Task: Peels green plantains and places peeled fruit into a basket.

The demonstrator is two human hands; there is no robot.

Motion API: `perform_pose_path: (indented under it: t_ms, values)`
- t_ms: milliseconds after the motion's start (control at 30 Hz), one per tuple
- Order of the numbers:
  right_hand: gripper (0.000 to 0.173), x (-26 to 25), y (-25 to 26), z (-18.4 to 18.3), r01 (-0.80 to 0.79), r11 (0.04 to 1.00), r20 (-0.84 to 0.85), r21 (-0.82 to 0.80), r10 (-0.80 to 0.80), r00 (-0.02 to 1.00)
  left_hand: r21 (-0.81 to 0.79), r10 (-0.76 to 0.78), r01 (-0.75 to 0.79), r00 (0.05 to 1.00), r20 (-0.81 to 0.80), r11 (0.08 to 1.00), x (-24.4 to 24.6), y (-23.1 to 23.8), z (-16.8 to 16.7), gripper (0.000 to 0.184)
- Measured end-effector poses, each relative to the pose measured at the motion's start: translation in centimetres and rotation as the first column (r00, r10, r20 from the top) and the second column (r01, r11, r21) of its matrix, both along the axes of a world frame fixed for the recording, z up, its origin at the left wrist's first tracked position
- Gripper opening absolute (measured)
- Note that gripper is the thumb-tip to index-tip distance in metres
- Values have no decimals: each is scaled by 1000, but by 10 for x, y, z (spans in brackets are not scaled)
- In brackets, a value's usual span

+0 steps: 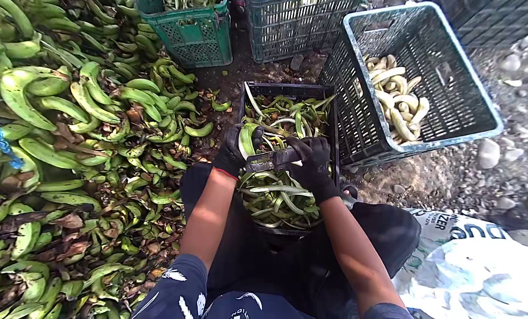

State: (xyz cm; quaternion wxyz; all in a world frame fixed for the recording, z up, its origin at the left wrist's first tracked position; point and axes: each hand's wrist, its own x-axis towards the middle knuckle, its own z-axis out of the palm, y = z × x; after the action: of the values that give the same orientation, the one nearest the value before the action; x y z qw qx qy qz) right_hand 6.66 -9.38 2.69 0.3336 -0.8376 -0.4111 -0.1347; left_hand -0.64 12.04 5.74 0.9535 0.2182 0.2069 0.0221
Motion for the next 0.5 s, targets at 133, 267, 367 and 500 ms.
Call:
perform_pose_path:
  t_ms: [133,267,367,500]
  values:
    - [62,-4,2,1,41,999,72,15,-42,997,59,29,-29,1000,7,998,1,2,2,50]
    - [55,-17,8,28,85,983,-199,-161,-117,973,269,181,-169,983,-19,948,4,-12,3,39]
    - [52,-12,15,31,141,958,-514,-249,-254,819,691,293,-254,954,63,676,6,-37,2,35]
    - [35,4,9,16,109,967,-659,-230,-238,714,978,68,47,996,-62,205,-5,-63,28,48]
